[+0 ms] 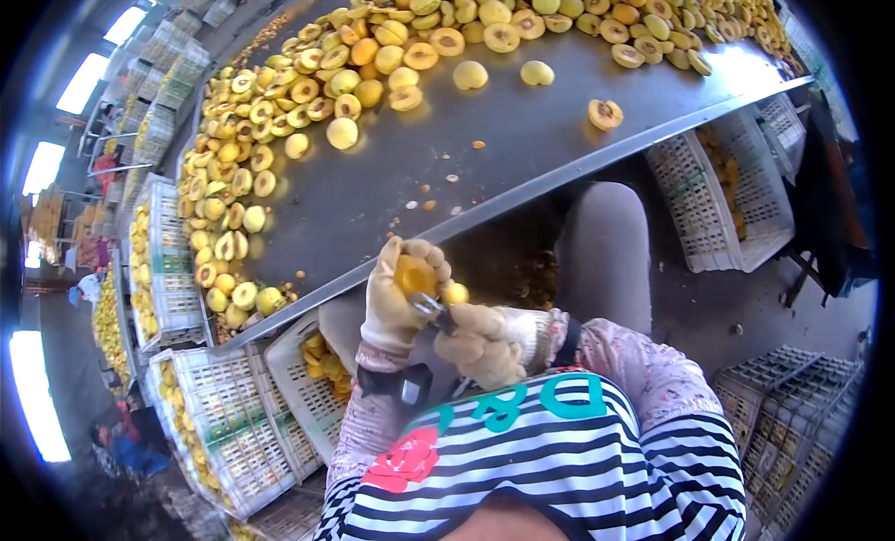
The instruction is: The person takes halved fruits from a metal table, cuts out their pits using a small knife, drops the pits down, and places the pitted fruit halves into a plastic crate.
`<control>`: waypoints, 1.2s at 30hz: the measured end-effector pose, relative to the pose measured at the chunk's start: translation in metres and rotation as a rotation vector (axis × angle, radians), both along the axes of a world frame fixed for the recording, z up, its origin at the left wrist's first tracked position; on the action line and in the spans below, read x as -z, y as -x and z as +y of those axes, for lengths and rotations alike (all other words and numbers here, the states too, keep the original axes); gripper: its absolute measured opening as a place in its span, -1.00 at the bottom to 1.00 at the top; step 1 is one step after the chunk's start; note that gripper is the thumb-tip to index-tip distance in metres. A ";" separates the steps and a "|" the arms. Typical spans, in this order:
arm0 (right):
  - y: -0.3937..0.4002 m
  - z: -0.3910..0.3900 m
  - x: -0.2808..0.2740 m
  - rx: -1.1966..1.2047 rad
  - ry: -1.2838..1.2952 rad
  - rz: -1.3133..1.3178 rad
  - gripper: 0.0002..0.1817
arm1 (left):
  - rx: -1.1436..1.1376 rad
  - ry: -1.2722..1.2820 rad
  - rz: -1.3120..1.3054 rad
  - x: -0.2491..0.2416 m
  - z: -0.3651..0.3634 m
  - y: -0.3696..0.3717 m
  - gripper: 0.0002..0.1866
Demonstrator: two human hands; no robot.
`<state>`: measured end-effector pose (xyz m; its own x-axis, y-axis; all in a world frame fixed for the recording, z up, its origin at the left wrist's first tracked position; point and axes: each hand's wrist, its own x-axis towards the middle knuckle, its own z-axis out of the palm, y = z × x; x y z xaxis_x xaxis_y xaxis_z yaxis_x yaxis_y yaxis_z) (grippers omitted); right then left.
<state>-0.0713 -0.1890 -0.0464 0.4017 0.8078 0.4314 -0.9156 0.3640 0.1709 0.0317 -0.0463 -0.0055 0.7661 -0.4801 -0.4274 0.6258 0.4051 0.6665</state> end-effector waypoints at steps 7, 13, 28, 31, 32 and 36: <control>0.000 -0.015 -0.035 0.386 1.226 -0.016 -0.59 | 0.293 -1.806 -1.500 -0.073 0.120 -0.006 -0.80; 0.013 -0.057 -0.069 0.907 1.294 0.273 -0.64 | 0.100 -1.229 -1.727 -0.095 -0.053 -0.047 -0.59; 0.073 -0.147 -0.064 1.185 1.130 0.264 -0.60 | 0.624 -0.722 -1.118 0.025 -0.311 -0.067 -0.52; 0.064 -0.149 -0.067 1.110 1.262 0.223 -0.65 | 0.443 -0.275 -0.794 0.003 -0.258 -0.055 -0.60; 0.058 -0.150 -0.095 1.007 1.531 0.143 -0.69 | 0.440 -0.250 -0.772 -0.017 -0.232 -0.047 -0.63; 0.032 -0.120 -0.089 0.793 1.691 -0.133 -0.60 | 0.275 -0.015 -0.451 -0.030 -0.147 0.005 -0.71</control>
<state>-0.1032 -0.3086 0.0424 0.8842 0.0248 -0.4665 -0.4460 0.3422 -0.8270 0.0265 -0.1933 0.0249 0.7217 -0.6860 -0.0924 0.3572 0.2548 0.8986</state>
